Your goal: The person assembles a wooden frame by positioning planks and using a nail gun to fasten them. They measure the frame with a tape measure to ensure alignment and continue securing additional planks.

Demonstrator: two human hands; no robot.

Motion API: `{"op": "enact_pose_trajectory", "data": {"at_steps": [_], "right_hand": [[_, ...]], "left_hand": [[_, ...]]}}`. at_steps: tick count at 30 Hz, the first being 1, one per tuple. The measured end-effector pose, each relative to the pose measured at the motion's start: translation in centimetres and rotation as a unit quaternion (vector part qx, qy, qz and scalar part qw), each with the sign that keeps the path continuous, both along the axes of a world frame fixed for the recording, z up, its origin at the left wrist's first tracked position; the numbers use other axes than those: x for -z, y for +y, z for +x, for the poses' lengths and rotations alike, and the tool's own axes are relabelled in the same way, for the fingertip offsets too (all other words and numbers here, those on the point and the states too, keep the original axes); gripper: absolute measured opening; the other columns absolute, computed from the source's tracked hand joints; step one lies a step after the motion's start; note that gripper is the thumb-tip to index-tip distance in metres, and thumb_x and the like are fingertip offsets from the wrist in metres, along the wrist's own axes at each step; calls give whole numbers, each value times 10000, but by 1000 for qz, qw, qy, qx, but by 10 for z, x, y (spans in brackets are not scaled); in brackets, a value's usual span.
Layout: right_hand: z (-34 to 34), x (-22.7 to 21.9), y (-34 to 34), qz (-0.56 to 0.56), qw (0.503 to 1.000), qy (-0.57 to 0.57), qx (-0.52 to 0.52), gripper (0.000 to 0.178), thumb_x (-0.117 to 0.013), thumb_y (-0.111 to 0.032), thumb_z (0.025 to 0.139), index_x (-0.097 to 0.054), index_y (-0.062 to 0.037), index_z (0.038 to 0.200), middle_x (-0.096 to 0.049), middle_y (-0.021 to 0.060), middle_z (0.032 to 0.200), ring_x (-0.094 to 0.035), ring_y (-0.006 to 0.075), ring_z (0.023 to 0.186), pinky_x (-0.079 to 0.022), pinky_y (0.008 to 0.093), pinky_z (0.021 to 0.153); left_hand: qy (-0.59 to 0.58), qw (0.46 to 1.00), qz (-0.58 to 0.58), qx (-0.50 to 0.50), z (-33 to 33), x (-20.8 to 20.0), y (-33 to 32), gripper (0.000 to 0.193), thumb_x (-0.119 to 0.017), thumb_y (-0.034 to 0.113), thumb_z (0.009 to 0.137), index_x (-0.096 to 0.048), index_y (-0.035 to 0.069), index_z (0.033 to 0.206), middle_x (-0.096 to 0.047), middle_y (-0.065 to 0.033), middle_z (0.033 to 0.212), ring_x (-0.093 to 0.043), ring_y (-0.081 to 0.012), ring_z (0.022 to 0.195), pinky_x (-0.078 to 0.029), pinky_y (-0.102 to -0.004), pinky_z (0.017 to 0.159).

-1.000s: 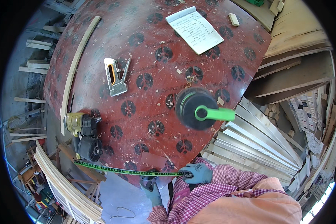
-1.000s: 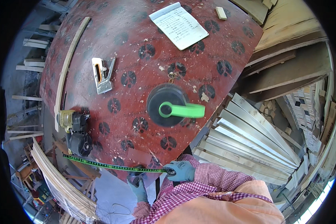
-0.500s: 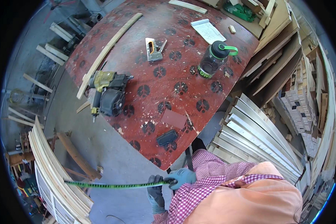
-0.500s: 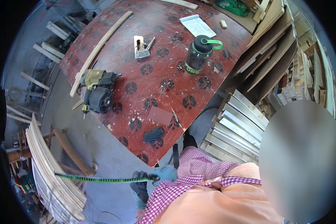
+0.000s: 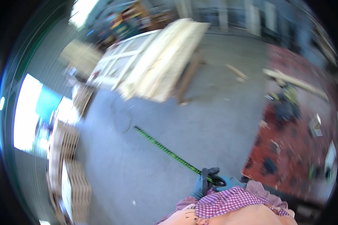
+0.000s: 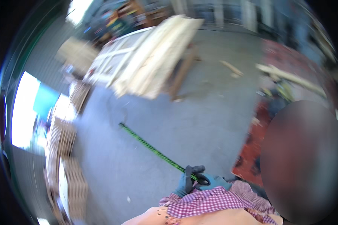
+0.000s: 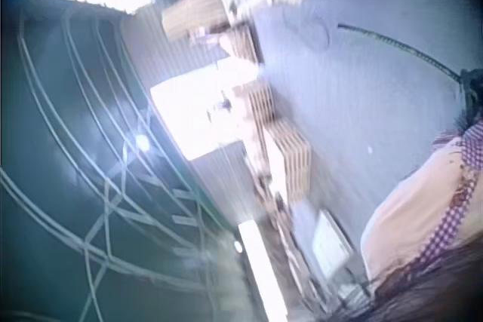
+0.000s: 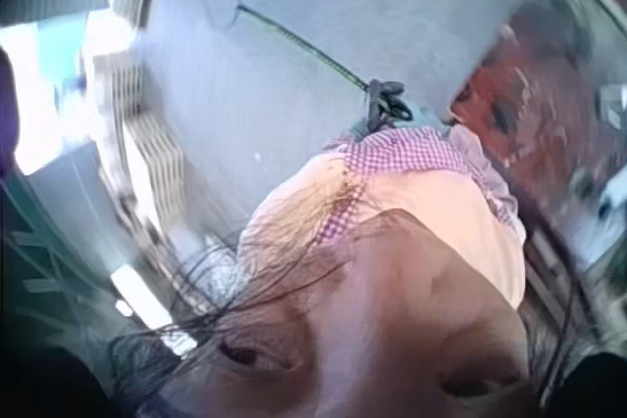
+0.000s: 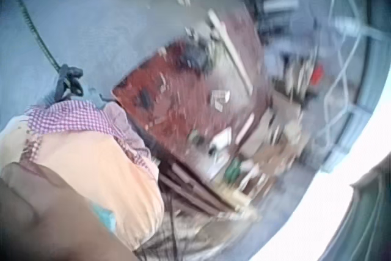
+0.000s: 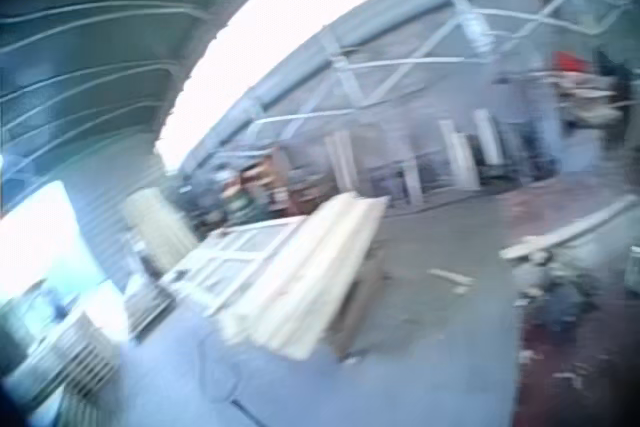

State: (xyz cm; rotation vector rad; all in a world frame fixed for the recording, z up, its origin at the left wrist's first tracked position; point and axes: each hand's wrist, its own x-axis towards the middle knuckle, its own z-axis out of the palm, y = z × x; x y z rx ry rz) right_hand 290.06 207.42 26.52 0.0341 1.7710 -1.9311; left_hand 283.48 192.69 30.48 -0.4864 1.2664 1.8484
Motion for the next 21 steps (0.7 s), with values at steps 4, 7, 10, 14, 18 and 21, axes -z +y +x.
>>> {"op": "enact_pose_trajectory", "data": {"at_steps": [4, 7, 10, 14, 18, 21], "right_hand": [[-84, -16, -83, 184, 935, 52, -299, 748, -607, -524, 785, -418, -82, 1359, -516, 157, 1293, -502, 279, 1191, -370, 379, 1015], [-116, -20, -175, 187, 904, 94, -372, 769, -599, -564, 788, -396, -124, 1385, -523, 181, 1279, -516, 320, 1167, -386, 390, 981], [-167, -18, -242, 237, 812, 113, -521, 717, -567, -555, 828, -383, -154, 1393, -561, 160, 1154, -541, 330, 1102, -416, 407, 923], [-236, 16, -279, 299, 753, 107, -576, 650, -587, -501, 842, -405, -203, 1390, -568, 143, 1178, -534, 280, 1120, -419, 375, 933], [-324, 72, -337, 217, 713, 35, -666, 690, -668, -456, 819, -420, -143, 1382, -585, 106, 1189, -552, 197, 1094, -401, 309, 946], [-401, 78, -375, 177, 774, 83, -603, 707, -729, -414, 782, -457, -92, 1350, -591, 104, 1210, -571, 201, 1075, -416, 309, 950]], "left_hand": [[130, 965, 20, -226, -10, 69, -118, 666, -395, 556, 941, -544, -47, 1181, -603, -182, 1160, -585, -303, 1019, -456, -444, 927], [145, 899, 9, -413, -12, 86, -219, 706, -422, 619, 899, -549, -35, 1132, -623, -161, 1099, -583, -280, 1052, -442, -418, 968], [142, 846, -20, -514, -22, 78, -283, 675, -455, 605, 892, -539, -23, 1126, -619, -159, 1099, -585, -290, 1059, -438, -420, 986], [125, 795, 4, -593, -71, 105, -314, 647, -454, 605, 892, -553, -2, 1094, -622, -153, 1084, -587, -303, 1056, -443, -429, 977], [87, 778, 3, -622, -137, 126, -349, 689, -431, 634, 884, -542, -4, 1119, -616, -164, 1110, -584, -321, 1065, -438, -449, 985], [99, 773, -10, -626, -213, 125, -389, 707, -426, 639, 883, -530, -9, 1145, -604, -175, 1134, -578, -322, 1073, -438, -452, 987]]}}
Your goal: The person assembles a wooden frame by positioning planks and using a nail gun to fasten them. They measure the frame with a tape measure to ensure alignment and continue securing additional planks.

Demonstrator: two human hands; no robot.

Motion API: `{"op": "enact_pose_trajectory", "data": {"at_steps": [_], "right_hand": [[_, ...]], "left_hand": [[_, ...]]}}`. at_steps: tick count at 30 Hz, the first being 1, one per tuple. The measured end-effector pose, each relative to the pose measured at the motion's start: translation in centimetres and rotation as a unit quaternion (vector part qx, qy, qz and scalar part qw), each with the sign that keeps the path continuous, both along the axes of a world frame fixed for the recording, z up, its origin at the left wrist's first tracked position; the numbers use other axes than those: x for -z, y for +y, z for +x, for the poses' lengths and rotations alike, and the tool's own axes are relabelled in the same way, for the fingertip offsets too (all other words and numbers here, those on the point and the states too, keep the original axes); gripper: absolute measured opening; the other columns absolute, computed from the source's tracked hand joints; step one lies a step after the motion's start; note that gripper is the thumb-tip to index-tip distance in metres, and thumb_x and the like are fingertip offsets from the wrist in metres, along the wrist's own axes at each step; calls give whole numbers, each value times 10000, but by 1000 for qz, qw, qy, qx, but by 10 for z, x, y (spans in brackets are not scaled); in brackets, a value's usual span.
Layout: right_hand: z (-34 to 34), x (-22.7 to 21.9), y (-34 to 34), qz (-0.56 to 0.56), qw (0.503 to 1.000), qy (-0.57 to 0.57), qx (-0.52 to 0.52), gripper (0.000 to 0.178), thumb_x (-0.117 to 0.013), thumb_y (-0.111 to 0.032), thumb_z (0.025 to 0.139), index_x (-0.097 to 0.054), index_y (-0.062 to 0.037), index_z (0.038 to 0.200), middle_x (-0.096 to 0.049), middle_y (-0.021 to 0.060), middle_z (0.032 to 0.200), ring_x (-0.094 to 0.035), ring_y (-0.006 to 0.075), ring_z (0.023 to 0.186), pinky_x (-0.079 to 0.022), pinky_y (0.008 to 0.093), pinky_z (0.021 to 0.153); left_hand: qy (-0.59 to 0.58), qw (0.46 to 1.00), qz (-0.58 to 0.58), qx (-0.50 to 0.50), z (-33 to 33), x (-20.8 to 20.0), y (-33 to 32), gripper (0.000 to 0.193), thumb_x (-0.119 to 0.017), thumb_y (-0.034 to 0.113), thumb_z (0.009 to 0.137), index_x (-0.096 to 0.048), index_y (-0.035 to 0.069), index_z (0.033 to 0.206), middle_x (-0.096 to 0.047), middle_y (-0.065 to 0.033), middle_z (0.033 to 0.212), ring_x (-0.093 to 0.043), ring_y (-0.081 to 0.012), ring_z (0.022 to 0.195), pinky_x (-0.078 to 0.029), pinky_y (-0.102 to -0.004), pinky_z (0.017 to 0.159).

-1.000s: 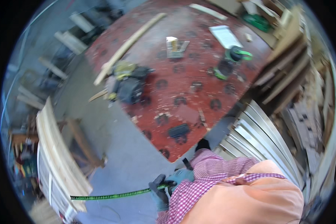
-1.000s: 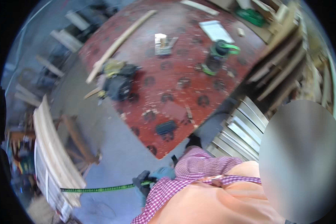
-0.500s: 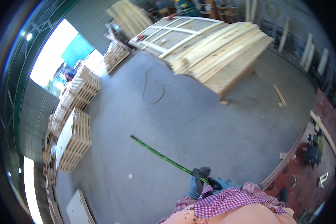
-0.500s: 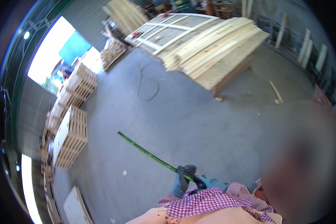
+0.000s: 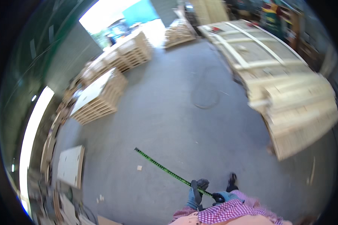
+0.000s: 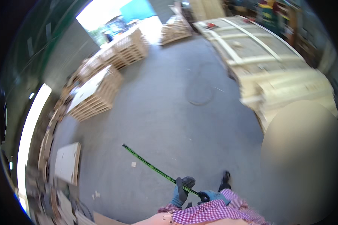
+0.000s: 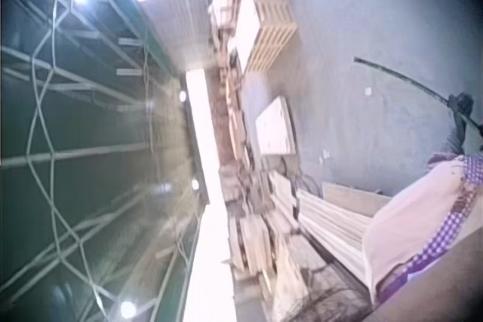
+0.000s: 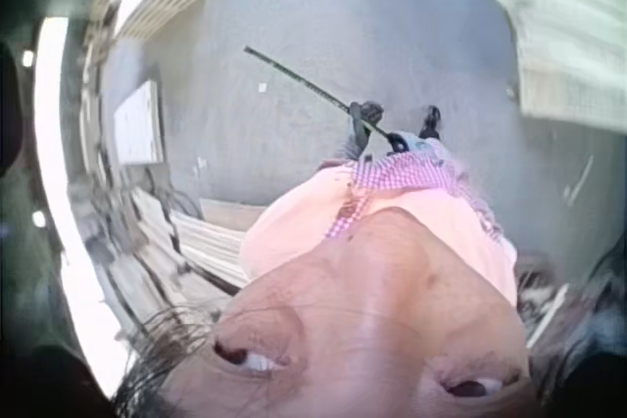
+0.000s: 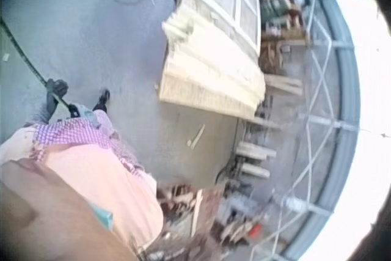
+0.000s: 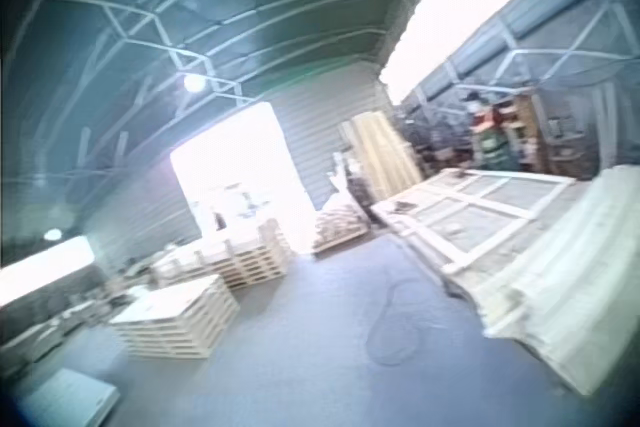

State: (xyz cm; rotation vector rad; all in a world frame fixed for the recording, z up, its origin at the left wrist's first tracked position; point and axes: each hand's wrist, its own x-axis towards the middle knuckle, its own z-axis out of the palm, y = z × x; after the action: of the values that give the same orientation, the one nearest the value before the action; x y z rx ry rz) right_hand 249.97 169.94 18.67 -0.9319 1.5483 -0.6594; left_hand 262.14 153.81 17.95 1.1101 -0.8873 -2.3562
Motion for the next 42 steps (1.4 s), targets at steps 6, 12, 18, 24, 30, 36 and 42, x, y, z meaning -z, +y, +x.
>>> {"op": "enact_pose_trajectory", "data": {"at_steps": [6, 12, 18, 24, 30, 36, 42], "right_hand": [[-152, -55, -96, -67, 995, 63, -41, 697, -690, -490, 772, -503, -87, 1309, -582, 149, 1201, -557, 272, 1116, -411, 347, 982], [-295, -70, -204, -57, 978, 117, -165, 717, -557, -632, 787, -434, -229, 1366, -559, 157, 1096, -550, 322, 1069, -425, 407, 920], [-423, -37, -309, -27, 991, 109, -73, 659, -591, -580, 798, -499, -177, 1311, -566, 156, 1139, -562, 300, 1074, -428, 372, 927], [-563, -39, -365, -36, 988, 43, 143, 532, -666, -358, 784, -571, -72, 1223, -609, 155, 1167, -586, 274, 1073, -437, 351, 951], [-681, -10, -389, -30, 887, -71, 456, 470, -701, -171, 782, -556, -9, 1199, -632, 99, 1042, -599, 133, 910, -490, 264, 808], [-853, 27, -464, -100, 747, -185, 631, 370, -641, -181, 840, -540, -23, 1159, -614, 49, 800, -599, 132, 617, -471, 266, 471], [-1041, -18, -602, -58, 721, -229, 652, 303, -602, -342, 859, -558, -127, 1069, -622, 55, 802, -627, 177, 619, -478, 295, 420]], "left_hand": [[37, 991, -77, -105, -129, -39, -112, 697, -357, 626, 916, -528, -9, 1149, -614, -165, 1105, -579, -301, 1069, -436, -427, 982], [15, 960, -153, -232, -197, -54, -254, 606, -376, 619, 914, -591, 74, 1068, -636, -79, 1025, -591, -236, 991, -465, -384, 924], [11, 963, -79, -258, -317, -35, -421, 626, -430, 642, 885, -558, 90, 1150, -627, -71, 1071, -599, -216, 986, -498, -361, 868], [-26, 985, -167, 26, -524, -39, -538, 733, -419, 621, 900, -441, 6, 1299, -553, -144, 1207, -561, -284, 1079, -431, -403, 968], [4, 942, -255, 217, -692, -18, -602, 573, -467, 421, 962, -448, -36, 1307, -522, -178, 1283, -547, -306, 1137, -406, -425, 1013], [-107, 945, -205, 230, -807, 2, -662, 525, -517, 378, 951, -477, -22, 1290, -557, -161, 1241, -564, -284, 1117, -426, -401, 986], [-118, 971, -137, 158, -926, -8, -738, 422, -556, 282, 941, -524, -25, 1229, -594, -155, 1168, -589, -261, 1059, -454, -392, 956]]}}
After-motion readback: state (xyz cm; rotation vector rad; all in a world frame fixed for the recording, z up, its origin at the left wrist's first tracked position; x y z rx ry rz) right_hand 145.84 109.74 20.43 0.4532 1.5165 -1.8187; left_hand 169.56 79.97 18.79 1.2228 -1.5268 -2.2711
